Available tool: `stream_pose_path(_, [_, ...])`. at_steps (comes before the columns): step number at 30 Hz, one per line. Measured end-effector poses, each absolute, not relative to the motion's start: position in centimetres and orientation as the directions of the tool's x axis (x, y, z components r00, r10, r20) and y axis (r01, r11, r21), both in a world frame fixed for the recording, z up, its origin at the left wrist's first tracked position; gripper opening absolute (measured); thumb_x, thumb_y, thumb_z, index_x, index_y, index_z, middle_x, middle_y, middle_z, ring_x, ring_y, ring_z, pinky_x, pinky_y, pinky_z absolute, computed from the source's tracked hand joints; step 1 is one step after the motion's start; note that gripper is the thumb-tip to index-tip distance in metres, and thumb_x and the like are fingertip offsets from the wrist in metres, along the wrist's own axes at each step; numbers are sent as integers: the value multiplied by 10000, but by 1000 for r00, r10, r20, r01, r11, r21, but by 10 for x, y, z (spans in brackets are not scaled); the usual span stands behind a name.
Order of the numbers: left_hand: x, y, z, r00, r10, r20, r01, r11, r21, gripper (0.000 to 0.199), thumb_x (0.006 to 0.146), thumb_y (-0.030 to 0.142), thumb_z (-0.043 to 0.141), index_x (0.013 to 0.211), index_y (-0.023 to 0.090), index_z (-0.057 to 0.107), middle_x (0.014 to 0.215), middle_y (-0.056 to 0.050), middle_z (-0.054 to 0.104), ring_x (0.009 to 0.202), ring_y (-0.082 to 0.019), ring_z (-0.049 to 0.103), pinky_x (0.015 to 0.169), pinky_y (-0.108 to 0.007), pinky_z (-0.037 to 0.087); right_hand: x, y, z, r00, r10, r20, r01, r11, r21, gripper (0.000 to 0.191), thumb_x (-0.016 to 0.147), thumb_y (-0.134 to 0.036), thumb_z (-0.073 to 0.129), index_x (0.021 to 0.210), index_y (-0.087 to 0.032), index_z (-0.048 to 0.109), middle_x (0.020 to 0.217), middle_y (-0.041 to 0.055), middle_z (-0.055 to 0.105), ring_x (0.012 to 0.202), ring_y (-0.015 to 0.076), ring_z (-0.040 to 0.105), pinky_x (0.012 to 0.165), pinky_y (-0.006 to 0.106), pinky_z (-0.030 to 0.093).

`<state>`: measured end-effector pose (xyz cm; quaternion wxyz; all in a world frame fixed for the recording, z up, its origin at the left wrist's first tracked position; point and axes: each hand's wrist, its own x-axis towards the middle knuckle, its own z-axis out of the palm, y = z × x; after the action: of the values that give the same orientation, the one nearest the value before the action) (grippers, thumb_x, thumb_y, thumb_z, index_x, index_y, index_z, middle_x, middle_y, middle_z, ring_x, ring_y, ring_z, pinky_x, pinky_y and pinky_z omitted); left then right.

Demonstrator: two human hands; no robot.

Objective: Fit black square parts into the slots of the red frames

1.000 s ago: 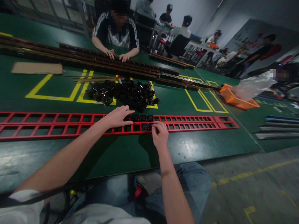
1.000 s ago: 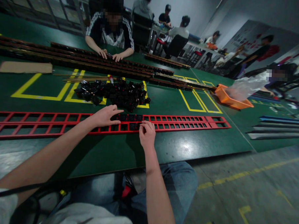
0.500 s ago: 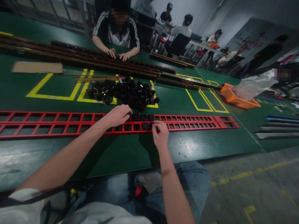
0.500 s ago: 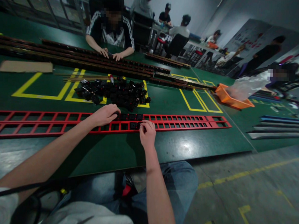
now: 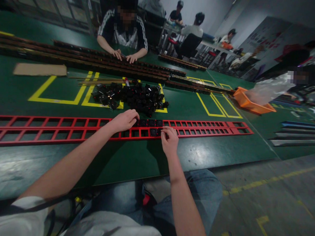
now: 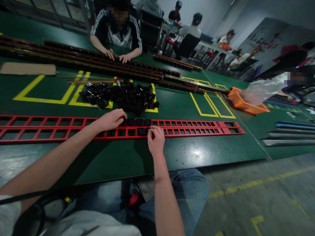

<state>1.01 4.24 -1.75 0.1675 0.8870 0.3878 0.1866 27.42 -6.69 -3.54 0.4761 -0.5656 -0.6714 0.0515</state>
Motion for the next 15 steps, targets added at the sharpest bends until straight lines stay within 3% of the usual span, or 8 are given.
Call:
stream_pose_path(9, [10,44,-18,609,770,192,638,-619,458,209,930,261,443,1000,205,632,1040,-82,634,1021,-242,597,908,-404,498,274,-67,-35,93,807,583,702,362,-613,171,920,-197,561,851,-224,715,1019,82,734,979,238,657,894,414,533])
stream_pose_path(15, [12,41,-13,548,804,230,711,-593,379,275,969,302,406,1006,190,654,1064,-100,612,1020,-253,585,928,-420,506,274,-67,-35,92,797,596,705,371,-605,165,917,-195,566,851,-225,714,1012,84,735,978,240,665,901,418,536])
